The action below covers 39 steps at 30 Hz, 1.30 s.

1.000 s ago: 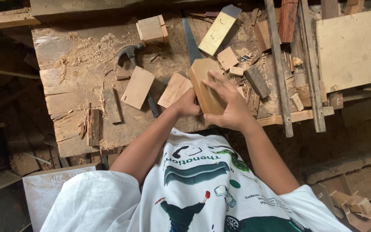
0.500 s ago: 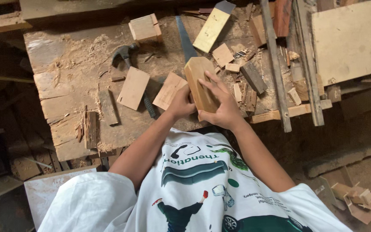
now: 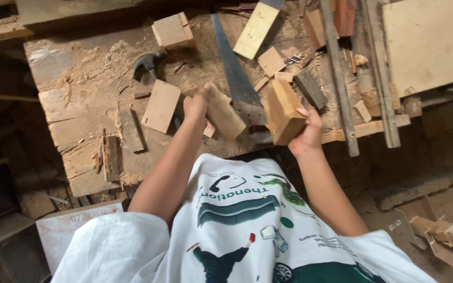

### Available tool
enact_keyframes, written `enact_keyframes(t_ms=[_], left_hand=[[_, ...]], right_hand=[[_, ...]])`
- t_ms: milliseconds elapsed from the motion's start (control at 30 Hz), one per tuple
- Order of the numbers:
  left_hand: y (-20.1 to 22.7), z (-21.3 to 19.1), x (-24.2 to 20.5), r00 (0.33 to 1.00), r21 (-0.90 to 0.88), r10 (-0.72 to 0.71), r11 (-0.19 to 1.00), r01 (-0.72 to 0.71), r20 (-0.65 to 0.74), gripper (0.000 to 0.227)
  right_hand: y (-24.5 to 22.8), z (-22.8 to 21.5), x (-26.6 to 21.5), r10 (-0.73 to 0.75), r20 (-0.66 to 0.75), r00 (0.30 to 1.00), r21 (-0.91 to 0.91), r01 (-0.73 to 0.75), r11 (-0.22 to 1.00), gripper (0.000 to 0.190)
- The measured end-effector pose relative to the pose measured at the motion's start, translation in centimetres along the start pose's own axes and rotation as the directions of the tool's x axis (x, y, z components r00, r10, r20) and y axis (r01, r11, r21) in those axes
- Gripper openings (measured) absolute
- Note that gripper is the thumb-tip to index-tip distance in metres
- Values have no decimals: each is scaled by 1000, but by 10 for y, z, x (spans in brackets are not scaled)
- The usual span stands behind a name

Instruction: The person assembles small wooden blocks on a workbench. They use a hammer to tap pieces together and a hand saw to cut wood. The person repeatedly picks up, aligns, and joins wooden components.

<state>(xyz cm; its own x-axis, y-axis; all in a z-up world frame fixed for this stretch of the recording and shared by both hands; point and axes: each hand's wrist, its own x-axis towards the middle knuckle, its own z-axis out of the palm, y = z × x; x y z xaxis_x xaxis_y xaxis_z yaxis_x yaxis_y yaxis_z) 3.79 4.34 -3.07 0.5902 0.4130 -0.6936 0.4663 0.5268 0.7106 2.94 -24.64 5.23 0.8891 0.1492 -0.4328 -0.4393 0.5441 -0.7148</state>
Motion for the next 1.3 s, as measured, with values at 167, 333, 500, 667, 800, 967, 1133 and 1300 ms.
enact_keyframes(t_ms=[167, 333, 500, 667, 800, 967, 1133, 1300], left_hand=[[-5, 27, 53, 993, -571, 114, 815, -101, -13, 41], [-12, 53, 75, 963, -256, 137, 964, -76, 231, 27], [-20, 36, 51, 825, 244, 411, 817, -522, 388, 31], [-26, -4, -5, 616, 794, 636, 8, -608, 465, 69], [-21, -12, -40, 749, 876, 507, -28, -481, 427, 86], [-21, -14, -49, 741, 885, 528, -45, -464, 415, 90], [-20, -10, -32, 612, 843, 641, -107, -528, 464, 76], [-24, 13, -25, 359, 610, 720, -112, -784, 594, 41]], right_hand=[[9, -33, -11, 134, -7, 991, 19, -134, 991, 63], [8, -46, -18, 127, -22, 992, 6, -127, 992, 66], [1, -29, -10, 161, -12, 987, -46, -161, 986, 67], [10, -16, -4, 138, 11, 990, -102, -136, 985, 72], [16, -12, -1, 89, -11, 996, -227, -89, 970, 72], [33, -14, -2, 19, -32, 999, -353, -29, 935, 69], [37, -24, -18, -15, -59, 998, -78, 10, 997, 70], [25, -40, -47, -119, -89, 989, -104, 110, 988, 73]])
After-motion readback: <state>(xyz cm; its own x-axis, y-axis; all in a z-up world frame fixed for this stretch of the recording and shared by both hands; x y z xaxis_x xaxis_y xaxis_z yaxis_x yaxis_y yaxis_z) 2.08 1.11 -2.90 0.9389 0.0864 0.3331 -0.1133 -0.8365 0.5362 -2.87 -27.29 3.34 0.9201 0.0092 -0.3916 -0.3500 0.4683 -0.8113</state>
